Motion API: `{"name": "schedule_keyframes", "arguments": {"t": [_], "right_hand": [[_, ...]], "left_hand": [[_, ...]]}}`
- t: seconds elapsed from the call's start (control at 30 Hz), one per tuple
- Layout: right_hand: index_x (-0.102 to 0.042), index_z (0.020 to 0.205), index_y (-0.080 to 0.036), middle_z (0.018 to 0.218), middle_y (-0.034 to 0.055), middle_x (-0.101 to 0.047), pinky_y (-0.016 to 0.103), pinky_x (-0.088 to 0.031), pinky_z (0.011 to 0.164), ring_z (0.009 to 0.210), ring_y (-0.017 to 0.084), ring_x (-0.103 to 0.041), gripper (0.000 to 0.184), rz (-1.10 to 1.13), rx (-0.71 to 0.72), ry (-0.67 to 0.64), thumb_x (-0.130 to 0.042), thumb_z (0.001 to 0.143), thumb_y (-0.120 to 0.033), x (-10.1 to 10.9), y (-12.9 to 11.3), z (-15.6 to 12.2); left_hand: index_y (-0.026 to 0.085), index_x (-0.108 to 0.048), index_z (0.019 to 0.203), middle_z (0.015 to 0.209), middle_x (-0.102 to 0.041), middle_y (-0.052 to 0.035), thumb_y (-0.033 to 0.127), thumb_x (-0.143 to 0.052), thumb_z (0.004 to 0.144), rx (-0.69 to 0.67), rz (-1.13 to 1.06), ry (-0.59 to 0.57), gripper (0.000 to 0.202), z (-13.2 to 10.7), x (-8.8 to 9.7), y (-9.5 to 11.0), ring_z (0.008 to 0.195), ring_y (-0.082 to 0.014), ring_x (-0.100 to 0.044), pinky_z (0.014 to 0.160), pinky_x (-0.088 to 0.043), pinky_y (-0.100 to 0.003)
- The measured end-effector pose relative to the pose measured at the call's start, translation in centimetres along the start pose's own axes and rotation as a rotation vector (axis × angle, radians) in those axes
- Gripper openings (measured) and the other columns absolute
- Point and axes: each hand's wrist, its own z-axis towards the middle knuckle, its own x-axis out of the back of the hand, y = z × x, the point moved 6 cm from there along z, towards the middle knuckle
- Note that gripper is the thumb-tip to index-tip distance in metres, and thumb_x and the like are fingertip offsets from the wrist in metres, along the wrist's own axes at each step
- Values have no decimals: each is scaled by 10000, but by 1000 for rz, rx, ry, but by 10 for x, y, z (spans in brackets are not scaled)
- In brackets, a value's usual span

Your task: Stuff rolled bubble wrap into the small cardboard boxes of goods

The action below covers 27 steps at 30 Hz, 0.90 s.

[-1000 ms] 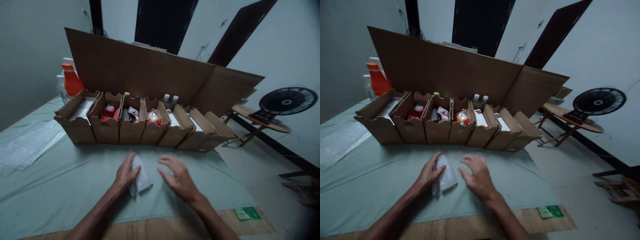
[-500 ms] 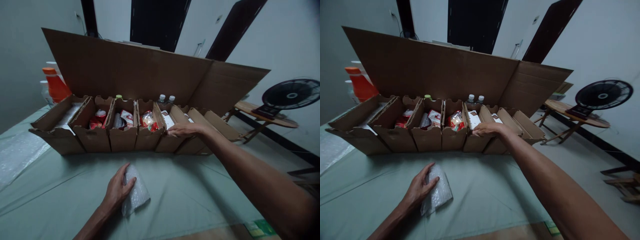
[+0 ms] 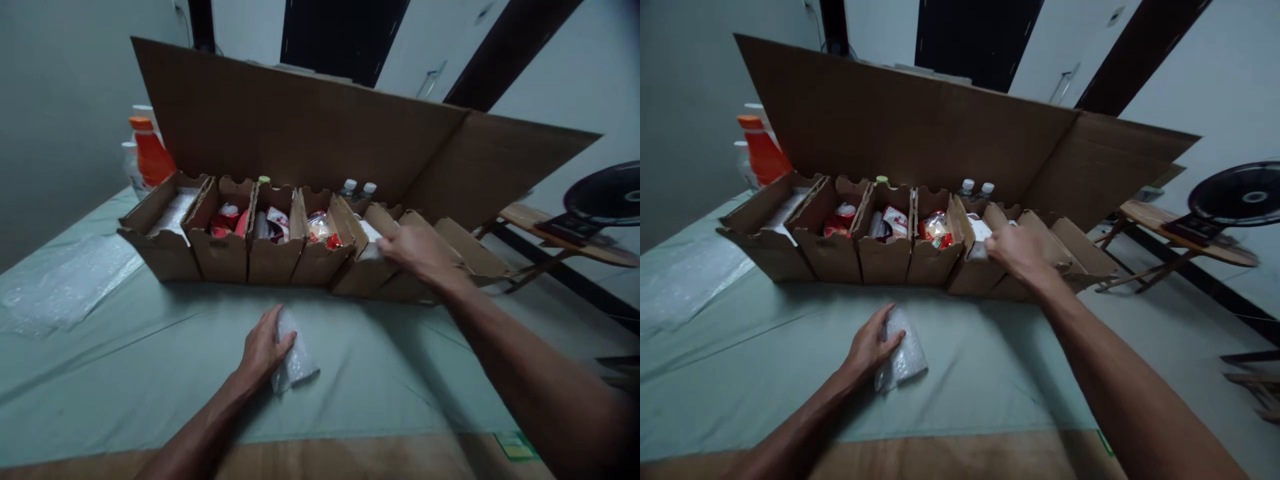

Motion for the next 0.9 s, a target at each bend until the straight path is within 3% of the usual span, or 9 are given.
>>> {"name": "schedule_keyframes", "arguments": {"t": [0.07,0.13,0.2,0.4,0.53,0.6,0.7,0.83,0.9], "right_hand": [[-751,1040,-105,1067,238,-729,456,-509,798,1019,354,-687,450,35,-50,229,-341,1028,-292,32,16,-32],[-765,1036,-145,1015,190,-754,456,-511,790,955,327,-705,404,275,-46,606,-434,1003,-373,57,27,-73],[-765,1029,-191,1000,127,-764,430,-534,808,913,275,-712,332,594,46,762,-539,959,-423,48,24,-111],[-714,1157,-183,1140,117,-733,378,-577,900,1037,230,-702,311,878,312,451,-534,957,-338,-99,-84,-189],[-673,1276,-177,1220,134,-717,431,-574,914,1097,271,-687,395,773,435,278,-598,903,-280,-149,-122,-218],[-709,1216,-213,1121,94,-760,414,-579,872,992,248,-716,341,749,505,187,-613,892,-261,-139,-115,-217],[-757,1061,-240,924,43,-791,353,-575,776,810,206,-730,229,750,492,204,-577,929,-291,-86,-81,-187],[-761,1021,-222,1007,55,-787,340,-539,846,904,216,-731,242,636,418,438,-552,946,-317,2,-51,-106],[-769,1024,-220,1018,52,-787,311,-528,806,911,215,-729,235,483,421,414,-558,929,-262,27,-59,-54]], "left_hand": [[178,-519,1410,1405,-609,-130,283,-654,814,8,-16,0,619,0,3,2,1263,-297,-589,1074,-459,-425],[164,-508,1418,1413,-602,-137,328,-645,834,44,-51,-17,623,0,6,3,1281,-302,-573,1094,-439,-428],[130,-478,1442,1439,-578,-161,419,-575,892,94,-133,-41,628,0,10,3,1317,-312,-545,1126,-403,-439],[120,-378,1511,1562,-450,-153,561,-266,1008,146,-402,-62,678,4,21,0,1443,-269,-422,1192,-314,-398],[110,-362,1512,1396,-603,-177,458,-666,826,194,-316,-111,827,5,19,0,1257,-315,-580,1082,-433,-409],[102,-325,1526,1268,-668,-157,336,-719,749,213,-245,-131,902,4,16,1,1104,-297,-644,1000,-484,-402],[94,-284,1540,1188,-683,-139,259,-675,740,224,-215,-134,906,2,13,3,997,-268,-661,927,-508,-381],[93,-229,1561,1303,-630,-172,275,-708,714,218,-251,-112,990,3,11,2,1088,-276,-643,989,-477,-376],[83,-195,1571,1350,-606,-189,309,-725,706,219,-247,-111,1039,3,10,3,1158,-291,-624,1027,-458,-383]]}}
